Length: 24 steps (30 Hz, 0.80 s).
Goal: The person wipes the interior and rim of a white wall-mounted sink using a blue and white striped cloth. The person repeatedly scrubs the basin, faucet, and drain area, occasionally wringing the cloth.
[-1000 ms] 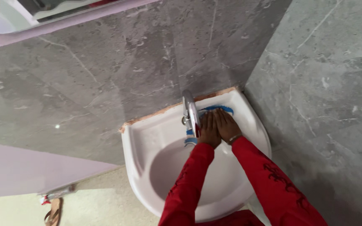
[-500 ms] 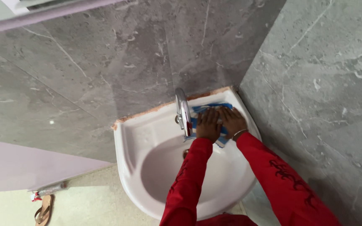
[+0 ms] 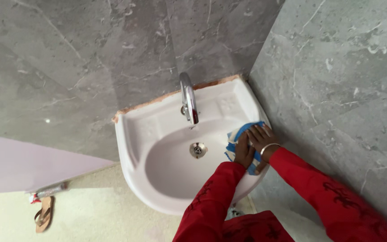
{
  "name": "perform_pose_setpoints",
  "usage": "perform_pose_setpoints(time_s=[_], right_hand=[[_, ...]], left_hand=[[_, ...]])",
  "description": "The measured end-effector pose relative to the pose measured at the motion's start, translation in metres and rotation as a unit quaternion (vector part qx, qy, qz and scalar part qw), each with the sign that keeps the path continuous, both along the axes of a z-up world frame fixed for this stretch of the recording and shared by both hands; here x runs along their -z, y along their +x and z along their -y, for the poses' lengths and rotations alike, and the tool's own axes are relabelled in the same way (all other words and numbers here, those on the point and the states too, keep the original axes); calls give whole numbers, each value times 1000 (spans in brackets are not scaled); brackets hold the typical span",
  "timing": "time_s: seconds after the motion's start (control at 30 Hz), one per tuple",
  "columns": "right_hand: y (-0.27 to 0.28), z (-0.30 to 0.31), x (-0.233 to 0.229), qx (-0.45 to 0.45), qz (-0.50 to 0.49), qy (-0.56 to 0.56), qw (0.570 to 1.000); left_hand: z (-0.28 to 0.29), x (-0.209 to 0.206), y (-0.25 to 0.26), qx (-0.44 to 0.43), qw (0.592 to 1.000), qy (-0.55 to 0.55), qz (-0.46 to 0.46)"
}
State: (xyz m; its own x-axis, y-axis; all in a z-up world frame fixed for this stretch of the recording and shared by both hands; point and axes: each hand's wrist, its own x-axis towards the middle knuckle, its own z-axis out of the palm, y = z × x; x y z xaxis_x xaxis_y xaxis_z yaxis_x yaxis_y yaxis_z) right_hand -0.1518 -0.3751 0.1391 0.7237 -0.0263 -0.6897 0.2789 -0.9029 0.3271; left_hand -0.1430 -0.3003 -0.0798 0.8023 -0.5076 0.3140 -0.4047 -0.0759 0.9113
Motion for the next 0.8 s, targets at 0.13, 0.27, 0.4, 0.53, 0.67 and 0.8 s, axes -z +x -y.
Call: perform_pose_setpoints(time_s=[0.13, 0.27, 0.4, 0.53, 0.67, 0.8], right_hand=[[-22, -24, 1, -71, -124, -76, 987], [-13, -54, 23, -3, -181, 91, 979], [-22, -87, 66, 106, -173, 388, 899], [-55, -125, 96, 111, -177, 467, 859], [-69, -165, 103, 111, -138, 484, 857], [-73, -219, 100, 129, -144, 386, 902]], left_hand=[[-22, 15, -26, 126, 961, 173, -176], [-61, 18, -46, 239, 899, 365, 40], [-121, 11, -67, 272, 846, 458, -14], [-189, -26, -77, 263, 807, 527, -42], [-244, -76, -79, 224, 787, 573, -31], [-296, -117, -67, 173, 777, 605, 4]])
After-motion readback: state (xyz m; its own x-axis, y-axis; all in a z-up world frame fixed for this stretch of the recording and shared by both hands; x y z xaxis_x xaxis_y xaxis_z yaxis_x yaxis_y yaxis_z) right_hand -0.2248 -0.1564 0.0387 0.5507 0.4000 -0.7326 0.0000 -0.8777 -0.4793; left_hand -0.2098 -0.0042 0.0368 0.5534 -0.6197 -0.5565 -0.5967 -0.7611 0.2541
